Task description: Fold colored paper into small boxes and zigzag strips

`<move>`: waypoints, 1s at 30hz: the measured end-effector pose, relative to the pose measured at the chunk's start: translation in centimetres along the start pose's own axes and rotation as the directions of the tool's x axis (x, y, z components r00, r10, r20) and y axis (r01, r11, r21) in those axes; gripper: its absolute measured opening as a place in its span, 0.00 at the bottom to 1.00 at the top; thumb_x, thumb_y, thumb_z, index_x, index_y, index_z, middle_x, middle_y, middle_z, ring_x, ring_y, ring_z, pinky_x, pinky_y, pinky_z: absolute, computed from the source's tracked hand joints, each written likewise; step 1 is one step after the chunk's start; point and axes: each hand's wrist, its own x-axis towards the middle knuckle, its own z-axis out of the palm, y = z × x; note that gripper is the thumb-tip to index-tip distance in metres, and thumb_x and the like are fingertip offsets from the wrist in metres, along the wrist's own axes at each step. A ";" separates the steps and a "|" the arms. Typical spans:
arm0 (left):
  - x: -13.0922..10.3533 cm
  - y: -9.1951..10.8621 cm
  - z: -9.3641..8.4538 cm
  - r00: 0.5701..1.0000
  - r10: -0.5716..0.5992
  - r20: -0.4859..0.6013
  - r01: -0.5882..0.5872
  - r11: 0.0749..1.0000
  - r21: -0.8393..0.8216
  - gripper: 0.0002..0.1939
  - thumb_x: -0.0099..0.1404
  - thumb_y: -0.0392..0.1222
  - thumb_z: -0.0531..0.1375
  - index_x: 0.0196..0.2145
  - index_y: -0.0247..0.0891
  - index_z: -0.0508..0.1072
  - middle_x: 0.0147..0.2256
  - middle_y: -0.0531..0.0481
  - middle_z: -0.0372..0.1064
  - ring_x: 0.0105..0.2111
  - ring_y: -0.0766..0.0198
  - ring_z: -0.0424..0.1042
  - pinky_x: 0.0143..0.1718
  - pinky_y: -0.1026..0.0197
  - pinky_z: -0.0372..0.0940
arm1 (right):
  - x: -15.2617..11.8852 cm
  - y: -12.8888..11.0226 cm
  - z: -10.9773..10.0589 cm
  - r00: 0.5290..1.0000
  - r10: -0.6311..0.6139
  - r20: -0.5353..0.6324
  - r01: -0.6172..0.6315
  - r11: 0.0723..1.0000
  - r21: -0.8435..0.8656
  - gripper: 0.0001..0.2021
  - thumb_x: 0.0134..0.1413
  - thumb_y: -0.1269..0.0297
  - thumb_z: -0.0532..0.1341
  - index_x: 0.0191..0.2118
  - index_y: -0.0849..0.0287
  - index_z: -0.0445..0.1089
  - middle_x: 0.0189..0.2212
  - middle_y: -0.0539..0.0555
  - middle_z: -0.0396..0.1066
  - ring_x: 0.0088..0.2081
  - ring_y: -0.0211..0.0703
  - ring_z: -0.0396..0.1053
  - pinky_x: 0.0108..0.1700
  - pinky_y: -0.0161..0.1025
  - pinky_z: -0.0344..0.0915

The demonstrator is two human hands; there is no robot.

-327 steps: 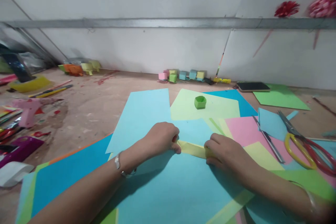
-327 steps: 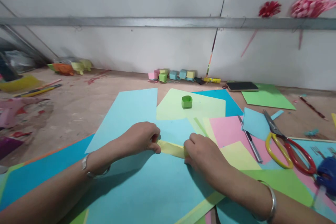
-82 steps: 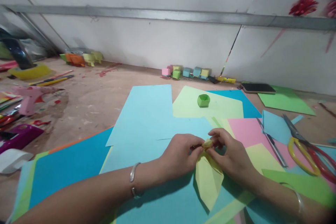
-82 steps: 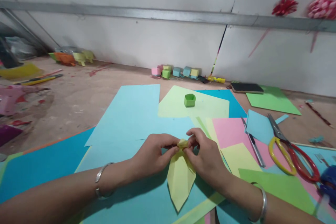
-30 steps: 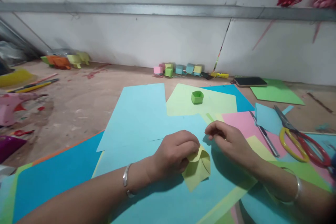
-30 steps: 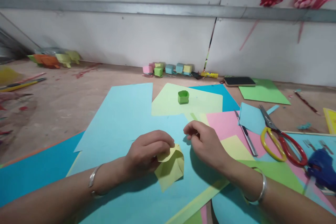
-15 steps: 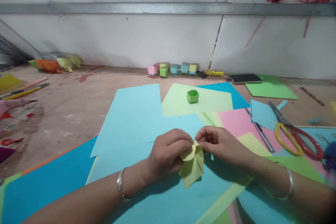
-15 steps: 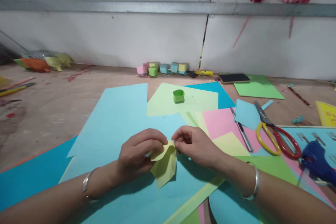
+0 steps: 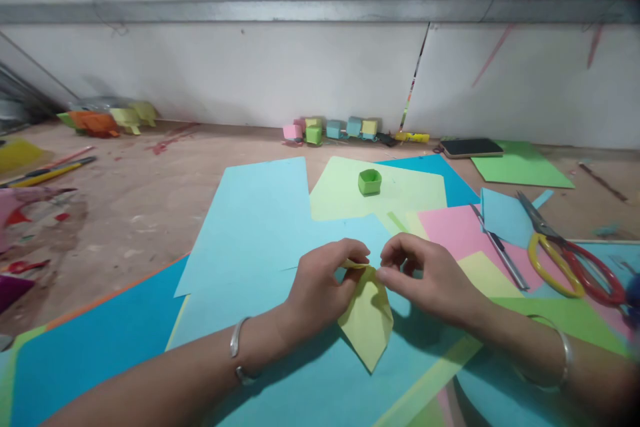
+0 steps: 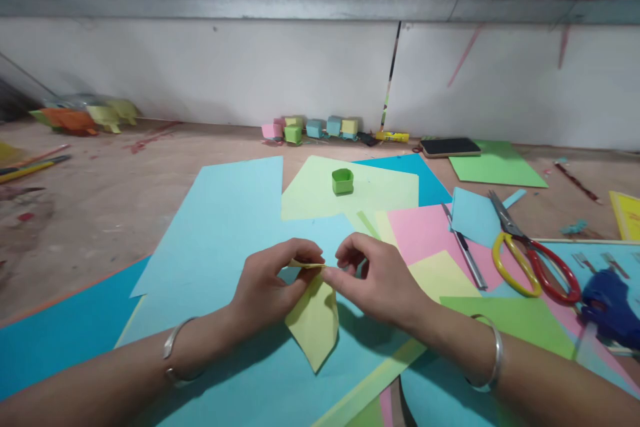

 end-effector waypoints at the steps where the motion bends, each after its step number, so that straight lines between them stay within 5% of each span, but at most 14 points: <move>1: 0.1 0.0 0.0 0.999 -0.039 0.018 0.039 0.999 -0.016 0.11 0.55 0.26 0.57 0.35 0.39 0.71 0.30 0.54 0.76 0.29 0.67 0.75 0.33 0.66 0.69 | -0.1 0.0 0.0 0.998 -0.056 -0.023 0.054 0.995 -0.082 0.05 0.50 0.63 0.62 0.29 0.57 0.66 0.25 0.49 0.68 0.26 0.38 0.64 0.28 0.36 0.62; 5: 0.4 0.0 0.2 0.982 -0.165 0.093 0.169 0.985 -0.039 0.14 0.52 0.26 0.58 0.35 0.39 0.70 0.28 0.57 0.74 0.27 0.68 0.72 0.31 0.66 0.68 | -0.7 0.3 0.3 0.984 -0.178 -0.031 0.161 0.941 -0.297 0.06 0.52 0.72 0.55 0.27 0.57 0.65 0.24 0.50 0.68 0.26 0.39 0.64 0.28 0.36 0.59; 11: 0.6 0.1 0.3 0.960 -0.240 0.142 0.247 0.969 -0.031 0.08 0.51 0.27 0.60 0.27 0.38 0.66 0.25 0.58 0.68 0.25 0.70 0.65 0.27 0.68 0.62 | -0.7 0.8 0.4 0.982 -0.186 -0.025 0.166 0.923 -0.347 0.07 0.54 0.72 0.54 0.27 0.57 0.65 0.25 0.50 0.68 0.27 0.40 0.64 0.28 0.36 0.58; 18: 0.9 0.1 0.0 0.955 -0.221 0.197 0.203 0.973 0.108 0.10 0.50 0.25 0.59 0.25 0.37 0.64 0.24 0.58 0.64 0.25 0.69 0.63 0.27 0.67 0.57 | -1.3 1.0 1.0 0.955 -0.286 0.084 0.297 0.894 -0.334 0.09 0.57 0.73 0.53 0.29 0.59 0.68 0.28 0.54 0.68 0.31 0.42 0.66 0.31 0.38 0.61; 30: 0.5 0.4 0.1 0.953 -0.170 0.251 0.149 0.984 0.101 0.09 0.52 0.28 0.60 0.27 0.38 0.65 0.25 0.57 0.64 0.25 0.68 0.62 0.28 0.66 0.57 | -1.4 1.3 1.4 0.953 -0.292 0.082 0.300 0.871 -0.389 0.12 0.58 0.72 0.53 0.34 0.60 0.75 0.29 0.56 0.69 0.31 0.43 0.67 0.31 0.39 0.63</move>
